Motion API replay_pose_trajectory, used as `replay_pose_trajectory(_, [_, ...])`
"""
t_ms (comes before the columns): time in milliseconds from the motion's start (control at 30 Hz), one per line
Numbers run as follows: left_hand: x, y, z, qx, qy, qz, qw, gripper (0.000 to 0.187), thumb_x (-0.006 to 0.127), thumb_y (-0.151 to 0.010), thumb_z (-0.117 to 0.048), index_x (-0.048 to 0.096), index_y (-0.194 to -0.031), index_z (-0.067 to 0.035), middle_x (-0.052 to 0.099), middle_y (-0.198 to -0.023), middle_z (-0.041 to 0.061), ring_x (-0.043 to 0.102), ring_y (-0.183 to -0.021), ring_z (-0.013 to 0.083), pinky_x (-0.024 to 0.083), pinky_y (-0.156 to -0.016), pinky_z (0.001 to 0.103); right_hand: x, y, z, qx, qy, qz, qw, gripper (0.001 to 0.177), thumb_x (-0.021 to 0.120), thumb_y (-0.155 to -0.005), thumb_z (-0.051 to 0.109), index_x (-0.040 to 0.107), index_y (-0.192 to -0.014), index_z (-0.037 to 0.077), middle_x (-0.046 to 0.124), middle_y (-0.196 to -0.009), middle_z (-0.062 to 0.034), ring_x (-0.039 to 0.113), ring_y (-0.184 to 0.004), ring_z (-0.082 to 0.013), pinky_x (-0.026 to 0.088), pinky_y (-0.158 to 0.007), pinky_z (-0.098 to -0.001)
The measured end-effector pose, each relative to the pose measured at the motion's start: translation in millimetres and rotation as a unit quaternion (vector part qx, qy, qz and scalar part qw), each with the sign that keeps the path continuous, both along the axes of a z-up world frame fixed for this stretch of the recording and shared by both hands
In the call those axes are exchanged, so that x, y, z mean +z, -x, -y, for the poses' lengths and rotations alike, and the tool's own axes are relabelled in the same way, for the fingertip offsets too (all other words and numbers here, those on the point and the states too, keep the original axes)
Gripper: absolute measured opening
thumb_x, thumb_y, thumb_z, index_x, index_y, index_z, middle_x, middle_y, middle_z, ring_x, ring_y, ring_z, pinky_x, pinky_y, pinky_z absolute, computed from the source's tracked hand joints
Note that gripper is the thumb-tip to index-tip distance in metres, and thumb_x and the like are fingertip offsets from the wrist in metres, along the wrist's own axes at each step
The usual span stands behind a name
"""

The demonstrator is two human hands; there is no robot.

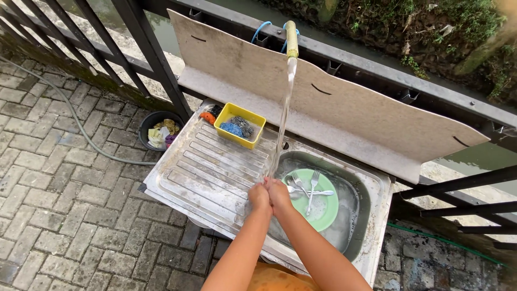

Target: Washing and rinsing plates, spoons, and forks in an outdoor sink using a sponge.

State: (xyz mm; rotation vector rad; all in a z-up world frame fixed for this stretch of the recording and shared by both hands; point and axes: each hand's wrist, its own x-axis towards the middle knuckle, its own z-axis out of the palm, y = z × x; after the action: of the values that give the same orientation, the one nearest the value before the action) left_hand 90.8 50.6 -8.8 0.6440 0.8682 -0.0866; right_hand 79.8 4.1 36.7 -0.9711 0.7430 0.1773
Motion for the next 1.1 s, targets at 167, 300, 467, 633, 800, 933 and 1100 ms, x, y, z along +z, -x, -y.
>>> replay_pose_trajectory(167, [67, -4, -2, -0.020, -0.004, -0.026, 0.999, 0.029, 0.043, -0.087, -0.007, 0.070, -0.088, 0.004, 0.070, -0.089, 0.015, 0.066, -0.074, 0.0249, 0.054, -0.065, 0.036, 94, 15, -4, 0.036, 0.053, 0.074, 0.995, 0.022, 0.049, -0.088, -0.006, 0.070, -0.094, -0.001, 0.073, -0.087, -0.0102, 0.067, -0.077, -0.0195, 0.055, -0.073, -0.0317])
replay_pose_trajectory(300, [107, -24, 8, -0.013, 0.114, 0.081, 0.990, 0.030, 0.042, -0.086, -0.008, 0.070, -0.086, 0.003, 0.069, -0.088, 0.016, 0.067, -0.073, 0.0258, 0.055, -0.068, 0.034, 142, -3, 8, 0.088, 0.127, 0.119, 0.981, 0.028, 0.047, -0.077, -0.012, 0.068, -0.094, -0.005, 0.072, -0.086, -0.0117, 0.067, -0.078, -0.0209, 0.055, -0.073, -0.0318])
replay_pose_trajectory(467, [235, -55, 26, 0.068, 0.070, 0.090, 0.991, 0.026, 0.044, -0.093, -0.015, 0.064, -0.084, 0.000, 0.067, -0.087, 0.012, 0.066, -0.074, 0.0226, 0.054, -0.067, 0.034, 236, -45, 23, 0.078, 0.077, 0.153, 0.982, 0.019, 0.049, -0.089, -0.002, 0.067, -0.095, -0.001, 0.071, -0.085, -0.0112, 0.065, -0.077, -0.0194, 0.054, -0.073, -0.0322])
replay_pose_trajectory(633, [307, -101, 34, 0.071, 0.084, 0.123, 0.986, 0.028, 0.040, -0.093, -0.011, 0.063, -0.090, 0.005, 0.068, -0.091, 0.014, 0.068, -0.075, 0.0238, 0.057, -0.071, 0.036, 309, -87, 25, 0.054, 0.053, 0.153, 0.985, 0.020, 0.051, -0.098, 0.013, 0.067, -0.096, 0.000, 0.070, -0.087, -0.0088, 0.065, -0.079, -0.0182, 0.054, -0.075, -0.0325])
replay_pose_trajectory(800, [372, -104, 22, 0.058, 0.186, 0.163, 0.967, 0.033, 0.043, -0.094, -0.018, 0.060, -0.108, 0.007, 0.067, -0.105, 0.019, 0.069, -0.089, 0.0285, 0.057, -0.085, 0.041, 354, -141, 37, 0.033, 0.105, 0.154, 0.982, 0.035, 0.050, -0.106, 0.042, 0.060, -0.095, 0.011, 0.058, -0.081, -0.0011, 0.053, -0.074, -0.0161, 0.047, -0.073, -0.0368])
replay_pose_trajectory(933, [308, -88, 46, 0.036, 0.092, 0.112, 0.989, 0.037, 0.051, -0.097, -0.025, 0.057, -0.116, 0.006, 0.061, -0.119, 0.017, 0.057, -0.111, 0.0271, 0.045, -0.101, 0.042, 414, -174, 37, 0.078, 0.206, 0.133, 0.966, 0.044, 0.045, -0.103, 0.049, 0.064, -0.094, 0.011, 0.063, -0.082, 0.0005, 0.055, -0.071, -0.0149, 0.050, -0.072, -0.0374])
replay_pose_trajectory(1100, [208, -70, 46, 0.076, 0.142, -0.034, 0.986, 0.037, 0.052, -0.100, -0.028, 0.051, -0.124, -0.001, 0.050, -0.129, 0.009, 0.047, -0.125, 0.0214, 0.031, -0.111, 0.040, 355, -227, 45, 0.141, 0.183, 0.180, 0.956, 0.044, 0.046, -0.111, 0.043, 0.064, -0.106, 0.003, 0.069, -0.086, -0.0082, 0.055, -0.061, -0.0122, 0.048, -0.060, -0.0329])
